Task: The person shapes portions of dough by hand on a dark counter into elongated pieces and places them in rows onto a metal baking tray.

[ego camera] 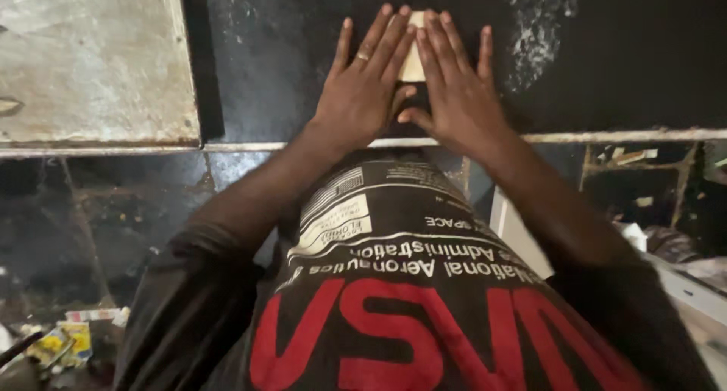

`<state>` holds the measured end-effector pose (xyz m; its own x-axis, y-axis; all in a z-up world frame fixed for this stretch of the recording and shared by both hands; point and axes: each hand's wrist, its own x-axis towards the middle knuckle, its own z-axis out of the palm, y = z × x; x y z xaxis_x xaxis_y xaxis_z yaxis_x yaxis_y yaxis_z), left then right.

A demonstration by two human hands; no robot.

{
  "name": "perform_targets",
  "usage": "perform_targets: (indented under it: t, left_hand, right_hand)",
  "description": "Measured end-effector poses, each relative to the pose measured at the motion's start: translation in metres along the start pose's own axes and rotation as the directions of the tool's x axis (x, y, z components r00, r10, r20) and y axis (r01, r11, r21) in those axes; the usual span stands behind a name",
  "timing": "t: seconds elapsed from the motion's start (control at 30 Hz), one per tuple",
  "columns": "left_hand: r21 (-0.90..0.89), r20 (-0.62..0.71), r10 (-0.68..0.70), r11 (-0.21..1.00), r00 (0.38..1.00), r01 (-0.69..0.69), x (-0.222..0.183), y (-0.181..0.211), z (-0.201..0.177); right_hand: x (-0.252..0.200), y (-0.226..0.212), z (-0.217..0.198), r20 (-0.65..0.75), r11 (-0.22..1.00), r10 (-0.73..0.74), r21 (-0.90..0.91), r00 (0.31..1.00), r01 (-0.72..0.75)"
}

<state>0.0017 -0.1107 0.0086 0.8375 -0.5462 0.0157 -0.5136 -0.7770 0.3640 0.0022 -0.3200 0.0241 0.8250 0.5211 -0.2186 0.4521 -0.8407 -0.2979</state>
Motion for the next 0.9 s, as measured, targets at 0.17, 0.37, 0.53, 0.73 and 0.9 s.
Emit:
perform_targets:
  t: [0.17,0.37,0.53,0.73,0.9]
  left_hand:
    - [-0.014,-0.01,0.058,0.998,0.998,-0.058,-0.004,-0.001,-0.009]
    - [0.011,-0.044,0.165,0.986,0.985,-0.165,0.005,0.005,-0.007]
    - [0.014,-0.009,0.113,0.993,0.994,-0.113,0.006,0.005,-0.005]
    - [-0.003,-0.008,0.127,0.992,0.992,-0.128,0.003,0.002,-0.002]
    - [-0.153,0.04,0.127,0.981,0.991,-0.119,0.004,-0.009,-0.016]
  right_hand:
    - [-0.013,0.008,-0.008,0.0,0.993,-0.12,-0.021,0.993,0.12]
    - [-0.007,0.028,-0.008,-0.007,0.962,-0.267,0.056,0.964,0.267]
    - [-0.011,0.054,-0.025,-0.103,0.928,-0.139,0.333,0.985,0.166]
    - [-0.015,0.018,0.002,-0.088,0.982,-0.182,0.03,0.979,0.185]
    - [-0.01,0.043,-0.024,0.027,0.966,-0.179,0.196,0.983,0.171]
